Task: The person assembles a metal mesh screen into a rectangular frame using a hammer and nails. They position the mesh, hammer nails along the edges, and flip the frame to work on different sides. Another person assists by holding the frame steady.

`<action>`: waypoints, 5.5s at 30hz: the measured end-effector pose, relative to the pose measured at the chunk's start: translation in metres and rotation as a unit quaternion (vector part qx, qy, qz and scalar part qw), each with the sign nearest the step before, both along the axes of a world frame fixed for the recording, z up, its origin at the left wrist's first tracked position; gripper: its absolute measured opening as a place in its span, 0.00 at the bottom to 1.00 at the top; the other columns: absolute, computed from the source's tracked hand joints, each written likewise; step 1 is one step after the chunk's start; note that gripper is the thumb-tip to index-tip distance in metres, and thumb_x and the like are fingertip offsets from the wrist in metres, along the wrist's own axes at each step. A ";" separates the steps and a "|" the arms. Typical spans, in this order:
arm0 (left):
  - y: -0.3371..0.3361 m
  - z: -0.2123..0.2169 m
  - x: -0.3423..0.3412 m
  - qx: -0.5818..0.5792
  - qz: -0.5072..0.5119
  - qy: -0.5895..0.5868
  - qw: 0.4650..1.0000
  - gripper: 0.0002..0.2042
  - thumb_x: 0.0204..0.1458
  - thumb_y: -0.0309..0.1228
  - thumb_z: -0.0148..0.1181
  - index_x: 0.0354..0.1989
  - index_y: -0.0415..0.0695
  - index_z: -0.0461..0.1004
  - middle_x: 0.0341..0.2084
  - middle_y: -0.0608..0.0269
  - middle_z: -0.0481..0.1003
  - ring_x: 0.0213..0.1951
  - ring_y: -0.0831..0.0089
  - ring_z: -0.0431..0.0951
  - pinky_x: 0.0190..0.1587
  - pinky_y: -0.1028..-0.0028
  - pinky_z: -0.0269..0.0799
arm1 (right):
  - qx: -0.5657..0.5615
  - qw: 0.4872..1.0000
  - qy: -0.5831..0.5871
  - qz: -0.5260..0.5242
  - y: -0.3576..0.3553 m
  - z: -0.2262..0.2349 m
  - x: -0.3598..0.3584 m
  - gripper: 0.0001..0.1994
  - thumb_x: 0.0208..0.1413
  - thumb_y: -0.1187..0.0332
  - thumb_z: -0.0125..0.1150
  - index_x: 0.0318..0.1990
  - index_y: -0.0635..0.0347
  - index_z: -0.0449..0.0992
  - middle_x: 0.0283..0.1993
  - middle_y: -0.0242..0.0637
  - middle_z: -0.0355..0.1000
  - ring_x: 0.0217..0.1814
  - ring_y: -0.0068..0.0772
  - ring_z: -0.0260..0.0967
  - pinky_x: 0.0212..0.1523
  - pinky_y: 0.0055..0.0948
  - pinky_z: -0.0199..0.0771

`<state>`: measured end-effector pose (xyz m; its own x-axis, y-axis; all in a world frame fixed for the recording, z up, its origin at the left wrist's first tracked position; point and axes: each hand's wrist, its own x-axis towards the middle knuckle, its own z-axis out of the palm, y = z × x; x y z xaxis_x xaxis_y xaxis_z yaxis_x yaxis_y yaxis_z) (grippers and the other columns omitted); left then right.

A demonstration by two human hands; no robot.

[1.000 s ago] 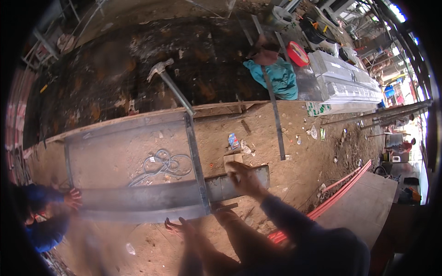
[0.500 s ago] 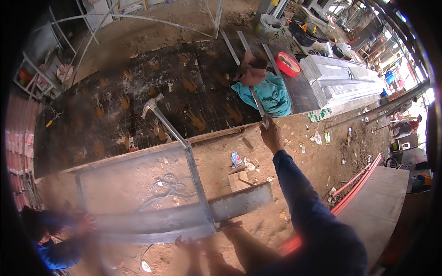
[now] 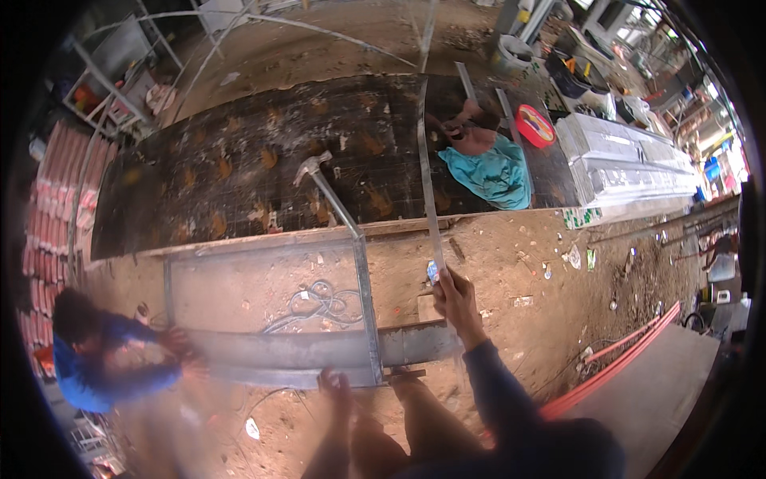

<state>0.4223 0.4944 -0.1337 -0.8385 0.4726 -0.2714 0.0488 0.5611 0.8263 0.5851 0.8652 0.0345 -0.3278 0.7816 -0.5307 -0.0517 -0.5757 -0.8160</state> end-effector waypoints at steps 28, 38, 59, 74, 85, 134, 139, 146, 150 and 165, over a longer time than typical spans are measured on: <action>-0.145 0.382 -0.134 0.504 -0.101 -0.451 0.730 0.16 0.75 0.44 0.60 0.57 0.44 0.81 0.48 0.58 0.86 0.49 0.65 0.88 0.48 0.65 0.89 | 0.217 0.895 -0.183 0.345 -0.484 0.249 0.044 0.33 0.80 0.39 0.52 0.49 0.67 0.83 0.24 0.24 0.67 0.21 0.16 0.61 0.21 0.26 0.57; -0.219 0.264 -0.032 0.418 0.145 -0.602 0.665 0.29 0.80 0.51 0.48 0.78 0.43 0.62 0.67 0.48 0.77 0.61 0.58 0.82 0.63 0.55 0.83 | 0.466 0.671 -0.405 0.412 -0.542 0.195 0.101 0.19 0.77 0.64 0.59 0.68 0.63 0.81 0.46 0.54 0.85 0.42 0.55 0.85 0.40 0.48 0.82; -0.322 0.073 -0.177 0.262 0.220 -0.486 0.804 0.10 0.70 0.32 0.65 0.51 0.43 0.71 0.40 0.58 0.77 0.41 0.67 0.84 0.45 0.67 0.89 | 0.531 0.614 -0.247 0.529 -0.469 -0.014 -0.027 0.25 0.64 0.67 0.76 0.68 0.58 0.81 0.32 0.47 0.76 0.30 0.50 0.76 0.31 0.45 0.77; -0.359 -0.078 -0.316 0.197 0.251 -0.486 0.814 0.11 0.71 0.27 0.62 0.59 0.44 0.74 0.48 0.59 0.82 0.44 0.66 0.87 0.46 0.66 0.87 | 0.540 0.609 -0.212 0.541 -0.464 -0.212 -0.173 0.25 0.66 0.64 0.75 0.69 0.49 0.81 0.33 0.44 0.76 0.30 0.50 0.76 0.30 0.46 0.77; -0.320 -0.150 -0.340 0.179 0.249 -0.471 0.827 0.12 0.69 0.28 0.67 0.57 0.44 0.75 0.48 0.55 0.81 0.47 0.59 0.87 0.48 0.66 0.89 | 0.546 0.598 -0.288 0.510 -0.437 -0.290 -0.190 0.27 0.70 0.61 0.70 0.75 0.45 0.77 0.54 0.43 0.81 0.57 0.50 0.78 0.61 0.49 0.80; -0.217 -0.200 -0.212 0.063 -0.512 0.455 0.726 0.20 0.66 0.29 0.68 0.66 0.43 0.83 0.63 0.56 0.75 0.60 0.54 0.75 0.64 0.59 0.73 | 0.677 0.643 -0.344 0.104 -0.395 -0.400 0.101 0.17 0.63 0.70 0.73 0.59 0.42 0.90 0.64 0.25 0.84 0.63 0.38 0.74 0.71 0.43 0.73; -0.217 -0.200 -0.219 0.076 -0.480 0.392 0.781 0.17 0.68 0.28 0.68 0.64 0.40 0.84 0.57 0.56 0.76 0.57 0.58 0.75 0.61 0.63 0.74 | 0.702 0.620 -0.338 0.087 -0.397 -0.400 0.087 0.14 0.65 0.69 0.72 0.56 0.46 0.90 0.60 0.28 0.86 0.61 0.39 0.76 0.69 0.44 0.74; -0.220 -0.206 -0.224 0.078 -0.501 0.377 0.775 0.17 0.65 0.22 0.69 0.62 0.39 0.85 0.53 0.57 0.76 0.54 0.59 0.77 0.60 0.64 0.75 | 0.695 0.634 -0.329 0.081 -0.402 -0.407 0.073 0.13 0.66 0.71 0.70 0.56 0.48 0.89 0.54 0.32 0.86 0.62 0.43 0.77 0.69 0.47 0.75; -0.219 -0.210 -0.230 0.083 -0.502 0.404 0.760 0.18 0.64 0.20 0.68 0.63 0.39 0.85 0.52 0.57 0.76 0.54 0.59 0.77 0.60 0.64 0.76 | 0.699 0.622 -0.333 0.113 -0.397 -0.409 0.083 0.17 0.64 0.72 0.70 0.59 0.47 0.89 0.59 0.31 0.86 0.64 0.45 0.77 0.70 0.47 0.75; -0.222 -0.220 -0.230 0.089 -0.490 0.423 0.757 0.19 0.63 0.17 0.65 0.62 0.41 0.85 0.52 0.57 0.76 0.54 0.59 0.79 0.59 0.64 0.76 | 0.710 0.596 -0.342 0.155 -0.380 -0.408 0.086 0.16 0.62 0.68 0.75 0.56 0.40 0.92 0.65 0.21 0.85 0.62 0.41 0.76 0.68 0.37 0.81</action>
<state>0.1924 0.2728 -0.3537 0.1006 0.9466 0.3064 0.9234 -0.2035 0.3255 0.6716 0.4849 -0.3740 -0.6587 0.5611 0.5012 0.5023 0.8240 -0.2624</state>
